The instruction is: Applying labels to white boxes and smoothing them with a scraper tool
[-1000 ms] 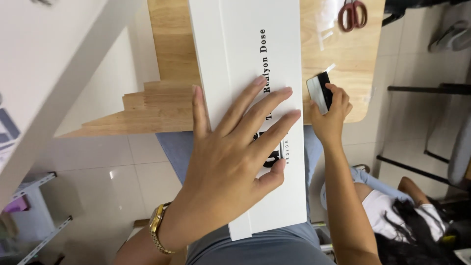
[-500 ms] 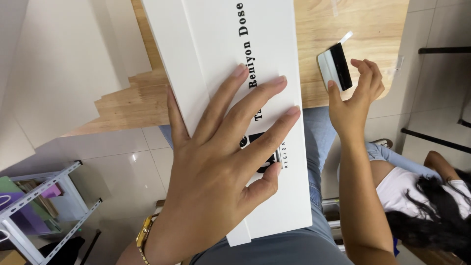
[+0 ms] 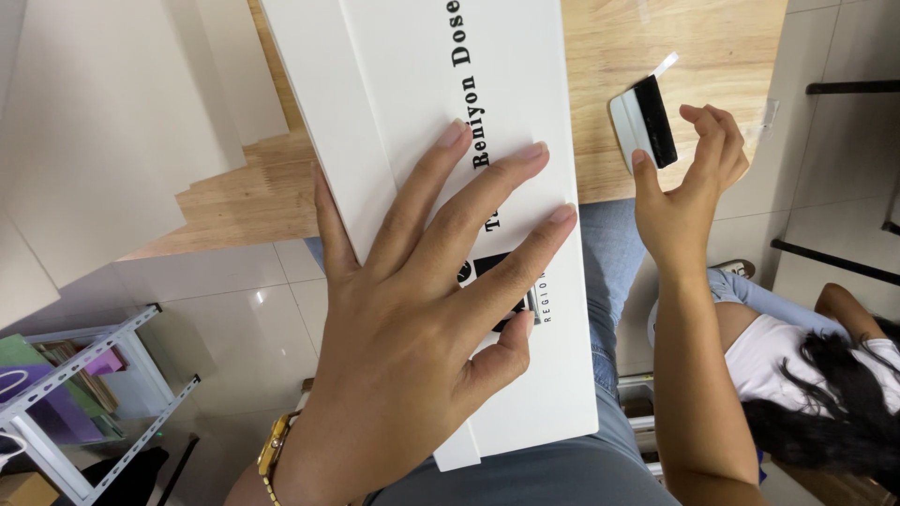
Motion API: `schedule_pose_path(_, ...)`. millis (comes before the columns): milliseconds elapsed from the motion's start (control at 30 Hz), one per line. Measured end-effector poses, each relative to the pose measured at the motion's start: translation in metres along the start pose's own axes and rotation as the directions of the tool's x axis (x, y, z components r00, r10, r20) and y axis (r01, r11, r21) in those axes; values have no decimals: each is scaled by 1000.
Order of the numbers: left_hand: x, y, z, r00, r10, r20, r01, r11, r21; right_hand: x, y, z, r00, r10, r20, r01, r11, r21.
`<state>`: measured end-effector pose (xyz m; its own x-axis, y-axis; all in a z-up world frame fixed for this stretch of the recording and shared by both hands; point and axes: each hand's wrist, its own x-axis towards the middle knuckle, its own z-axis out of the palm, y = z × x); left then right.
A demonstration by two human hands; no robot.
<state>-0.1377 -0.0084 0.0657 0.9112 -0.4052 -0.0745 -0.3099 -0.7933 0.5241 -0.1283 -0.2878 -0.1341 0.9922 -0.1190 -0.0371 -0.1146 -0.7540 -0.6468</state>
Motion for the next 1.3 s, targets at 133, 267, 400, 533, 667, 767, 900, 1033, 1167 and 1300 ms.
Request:
schedule_pose_path(133,0,0,0,1000,4,-7,-4,1000,8,-1,1,-1,999,-41,2,41,999,-11)
schedule_pose_path(267,-1,-2,-1,1000,6,16,-5,1000,-6,-3,-9,-4,1000,1,15,-1,1000,16)
schedule_pose_path(400,0,-1,0,1000,9,11,-10,1000,16,-5,-16,-9,997,-80,3,80,997,2)
schedule_pose_path(533,0,1,3,999,24,-48,-25,999,-34,-9,-28,-19,990,-142,-9,141,990,-8)
schedule_pose_path(667,-8,2,1,974,174,-145,-174,985,13,-14,-41,-28,993,-111,-31,111,994,7)
schedule_pose_path(767,-8,5,-5,925,297,-237,-293,955,54,-15,-39,-34,986,-146,-85,146,989,-9)
schedule_pose_path(900,-6,4,-4,912,346,-218,-342,938,60,-18,-22,-35,974,-188,-126,184,982,-44)
schedule_pose_path(1033,-7,-1,6,904,365,-221,-354,931,91,-24,-24,-36,990,-54,-127,57,998,23)
schedule_pose_path(1167,-8,-1,9,888,371,-272,-355,929,110,-29,-32,-40,995,22,-101,-16,998,65)
schedule_pose_path(1300,-8,-3,10,862,420,-286,-379,906,188,-33,-44,-44,995,35,-89,-27,996,85)
